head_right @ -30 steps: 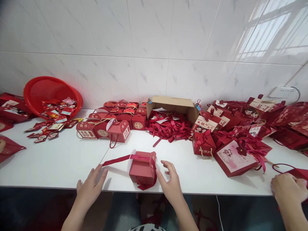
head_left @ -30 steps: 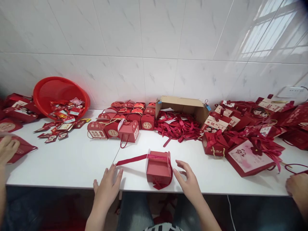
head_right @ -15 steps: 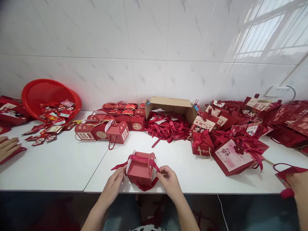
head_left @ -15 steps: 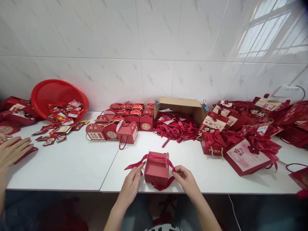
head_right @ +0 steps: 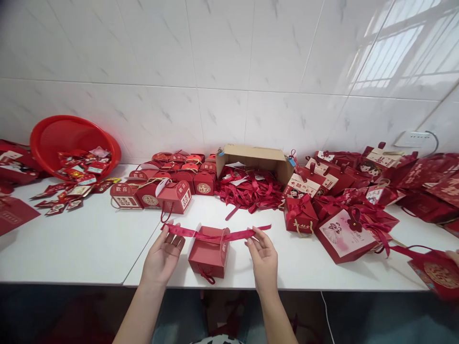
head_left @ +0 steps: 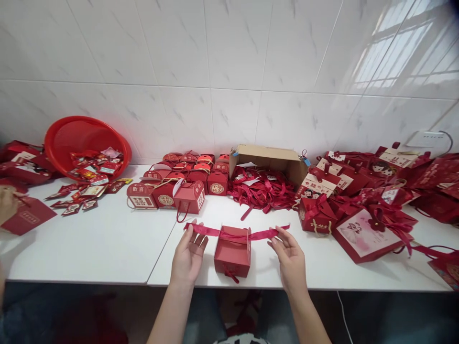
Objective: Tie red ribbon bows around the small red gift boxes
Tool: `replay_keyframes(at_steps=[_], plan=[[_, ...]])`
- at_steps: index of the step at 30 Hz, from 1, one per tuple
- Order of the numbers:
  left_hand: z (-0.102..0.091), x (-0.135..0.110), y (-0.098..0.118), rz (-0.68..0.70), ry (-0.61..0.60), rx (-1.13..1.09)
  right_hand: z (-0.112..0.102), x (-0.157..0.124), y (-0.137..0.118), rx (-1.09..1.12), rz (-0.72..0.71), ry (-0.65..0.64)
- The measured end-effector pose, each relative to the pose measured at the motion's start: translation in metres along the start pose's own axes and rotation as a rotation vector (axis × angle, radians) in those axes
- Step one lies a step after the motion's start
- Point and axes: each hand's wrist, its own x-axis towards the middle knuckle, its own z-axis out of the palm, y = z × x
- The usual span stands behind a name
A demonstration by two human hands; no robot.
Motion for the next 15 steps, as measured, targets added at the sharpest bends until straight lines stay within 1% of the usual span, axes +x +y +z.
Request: replay_keyframes(at_steps=[3, 7, 12, 15], plan=[[0.000, -0.001, 0.006, -0.005, 0.032, -0.034, 0.000, 0.002, 0.001, 0.236, 0.049, 0.068], [-0.008, -0.003, 0.008, 0.005, 0.074, -0.016, -0.006, 0.009, 0.005, 0.411, 0.132, 0.159], [-0.020, -0.004, 0.001, -0.039, 0.113, 0.018, -0.014, 0.012, 0.020, 0.486, 0.198, 0.214], [-0.024, -0.006, -0.002, -0.071, 0.117, 0.004, -0.019, 0.012, 0.031, 0.470, 0.236, 0.187]])
